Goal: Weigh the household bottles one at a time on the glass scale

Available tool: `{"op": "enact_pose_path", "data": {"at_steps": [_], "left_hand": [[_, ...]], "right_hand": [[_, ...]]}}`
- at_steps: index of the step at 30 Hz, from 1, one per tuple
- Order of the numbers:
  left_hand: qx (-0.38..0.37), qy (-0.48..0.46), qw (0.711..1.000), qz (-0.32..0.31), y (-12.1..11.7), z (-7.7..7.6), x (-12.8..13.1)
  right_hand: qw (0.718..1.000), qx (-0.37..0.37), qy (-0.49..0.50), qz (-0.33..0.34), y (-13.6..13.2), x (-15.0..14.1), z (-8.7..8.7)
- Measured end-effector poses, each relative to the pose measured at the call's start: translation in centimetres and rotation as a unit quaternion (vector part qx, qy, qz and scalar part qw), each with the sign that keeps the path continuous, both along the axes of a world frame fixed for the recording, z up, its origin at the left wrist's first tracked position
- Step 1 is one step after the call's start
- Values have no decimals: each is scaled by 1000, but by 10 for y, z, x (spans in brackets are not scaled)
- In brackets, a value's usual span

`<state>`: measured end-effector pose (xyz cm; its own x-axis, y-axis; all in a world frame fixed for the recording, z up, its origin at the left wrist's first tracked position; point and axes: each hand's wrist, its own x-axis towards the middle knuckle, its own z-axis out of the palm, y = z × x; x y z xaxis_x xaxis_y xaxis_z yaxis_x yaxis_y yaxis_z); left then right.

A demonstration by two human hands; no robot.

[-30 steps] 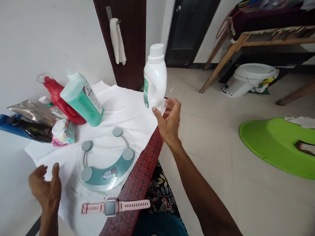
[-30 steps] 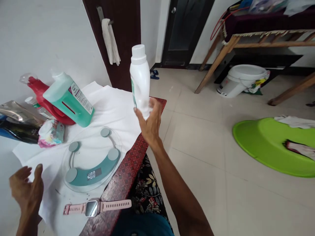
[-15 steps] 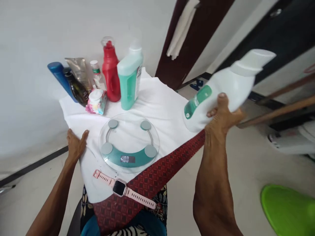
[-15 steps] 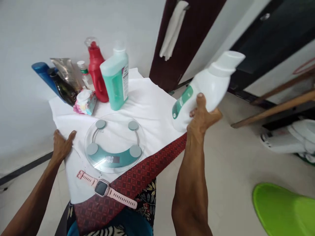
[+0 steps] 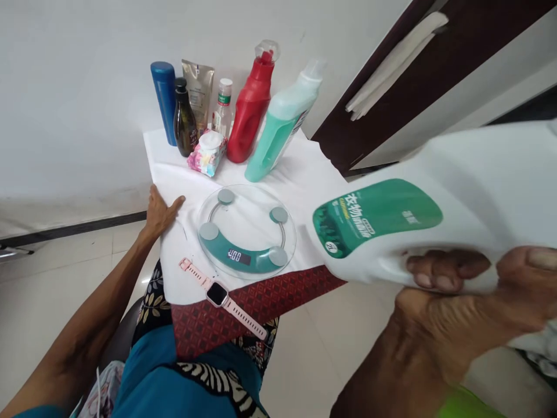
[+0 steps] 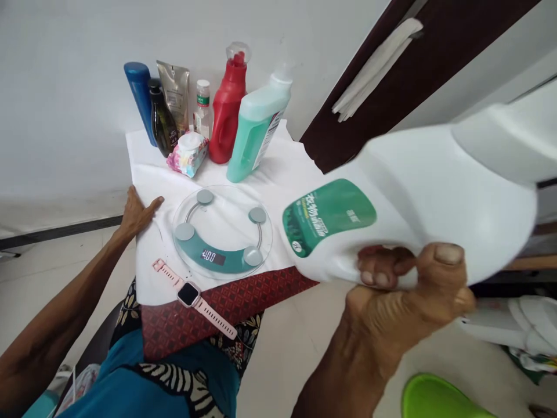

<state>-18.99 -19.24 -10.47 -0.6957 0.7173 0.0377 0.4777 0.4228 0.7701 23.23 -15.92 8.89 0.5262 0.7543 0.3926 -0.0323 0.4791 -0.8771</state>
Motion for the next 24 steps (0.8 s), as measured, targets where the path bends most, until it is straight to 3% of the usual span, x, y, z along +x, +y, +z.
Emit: {"op": "enact_pose_path", "data": {"at_steps": [4, 9, 18, 24], "left_hand": [[-22, -69, 997, -20, -16, 0, 0], [-1, -156, 988, 15, -43, 1, 5], [-34, -281, 959, -14, -125, 8, 72], [-24, -348, 937, -23, -153, 6, 99]], "right_hand": [[994, -15, 17, 105, -9, -30, -5], [985, -34, 38, 168, -15, -76, -22], [983, -55, -44, 171, 1, -107, -55], [986, -54, -47, 148, -2, -113, -66]]}}
